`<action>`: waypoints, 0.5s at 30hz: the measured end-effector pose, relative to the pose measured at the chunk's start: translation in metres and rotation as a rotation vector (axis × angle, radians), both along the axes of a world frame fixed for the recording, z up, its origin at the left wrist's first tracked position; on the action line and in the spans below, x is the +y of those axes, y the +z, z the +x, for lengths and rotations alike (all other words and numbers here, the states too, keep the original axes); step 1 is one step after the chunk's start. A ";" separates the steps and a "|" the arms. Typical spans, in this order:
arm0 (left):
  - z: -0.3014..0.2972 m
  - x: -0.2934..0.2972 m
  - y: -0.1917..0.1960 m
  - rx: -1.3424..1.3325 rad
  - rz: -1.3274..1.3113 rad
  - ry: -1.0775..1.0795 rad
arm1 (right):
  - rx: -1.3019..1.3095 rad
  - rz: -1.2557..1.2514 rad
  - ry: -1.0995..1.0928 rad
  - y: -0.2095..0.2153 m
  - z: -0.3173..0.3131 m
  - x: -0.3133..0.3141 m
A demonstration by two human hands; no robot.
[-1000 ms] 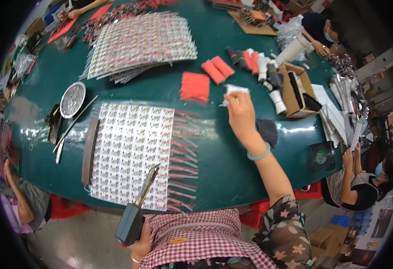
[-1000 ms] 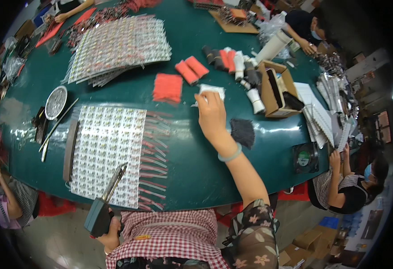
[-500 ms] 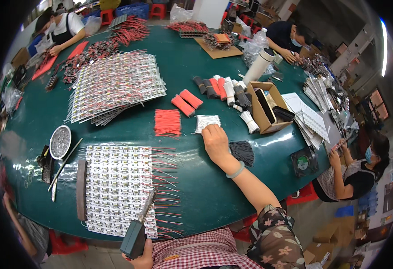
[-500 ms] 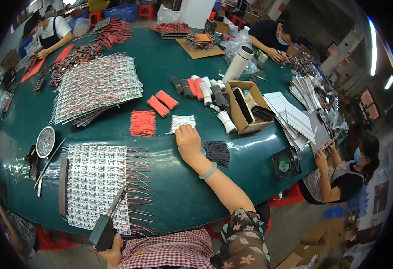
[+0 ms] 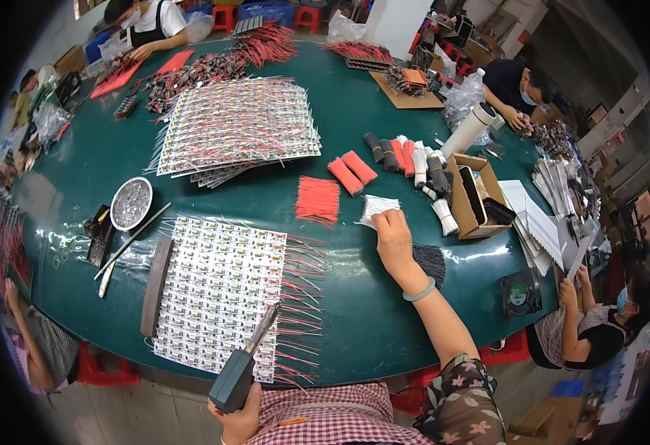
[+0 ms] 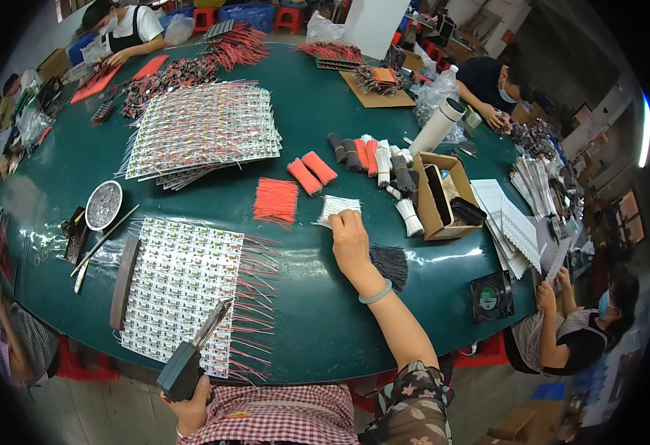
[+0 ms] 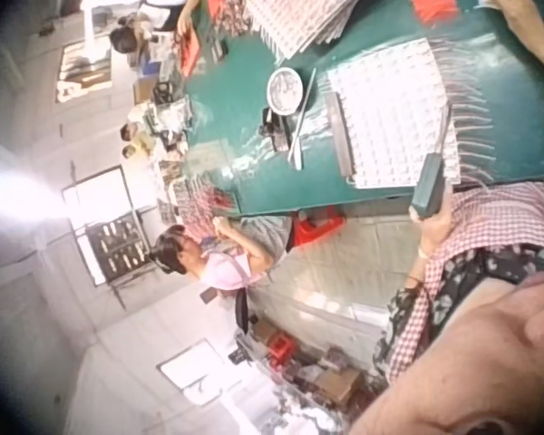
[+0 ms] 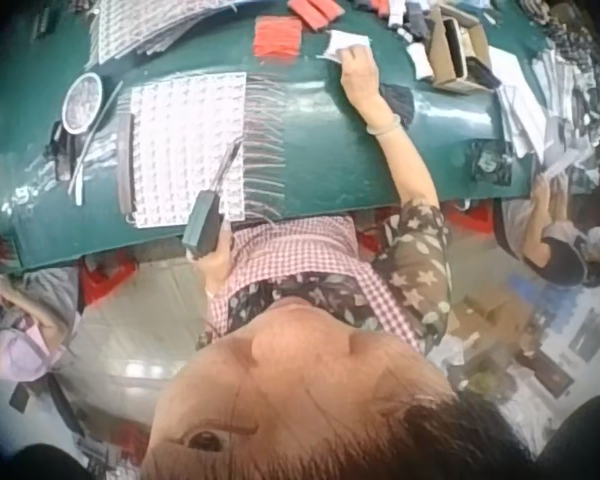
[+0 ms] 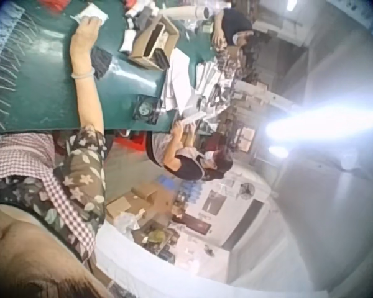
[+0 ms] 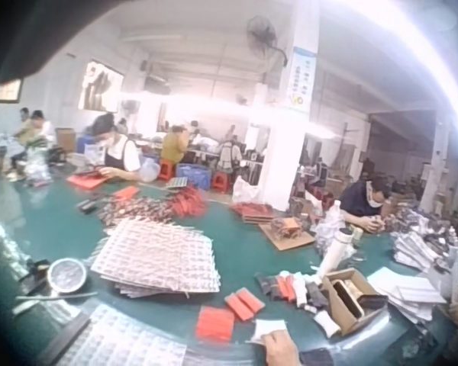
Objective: The person slides a rod through the rows of a circuit board panel, then solders components on the board using a soldering iron.
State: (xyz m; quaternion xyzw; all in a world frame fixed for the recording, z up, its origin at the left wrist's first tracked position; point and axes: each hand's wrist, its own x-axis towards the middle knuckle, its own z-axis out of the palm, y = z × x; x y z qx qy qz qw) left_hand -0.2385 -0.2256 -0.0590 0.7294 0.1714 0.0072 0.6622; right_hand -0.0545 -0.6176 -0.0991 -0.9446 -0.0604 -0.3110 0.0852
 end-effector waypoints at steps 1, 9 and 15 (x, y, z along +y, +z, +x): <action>-0.003 0.002 -0.007 0.007 0.003 0.007 | -0.006 0.012 -0.010 -0.001 0.001 0.001; 0.002 0.009 0.003 -0.008 0.017 -0.139 | 0.084 0.067 0.033 0.017 -0.002 -0.002; -0.004 0.013 -0.010 -0.120 0.089 -0.099 | 0.155 -0.059 0.187 0.055 -0.008 0.006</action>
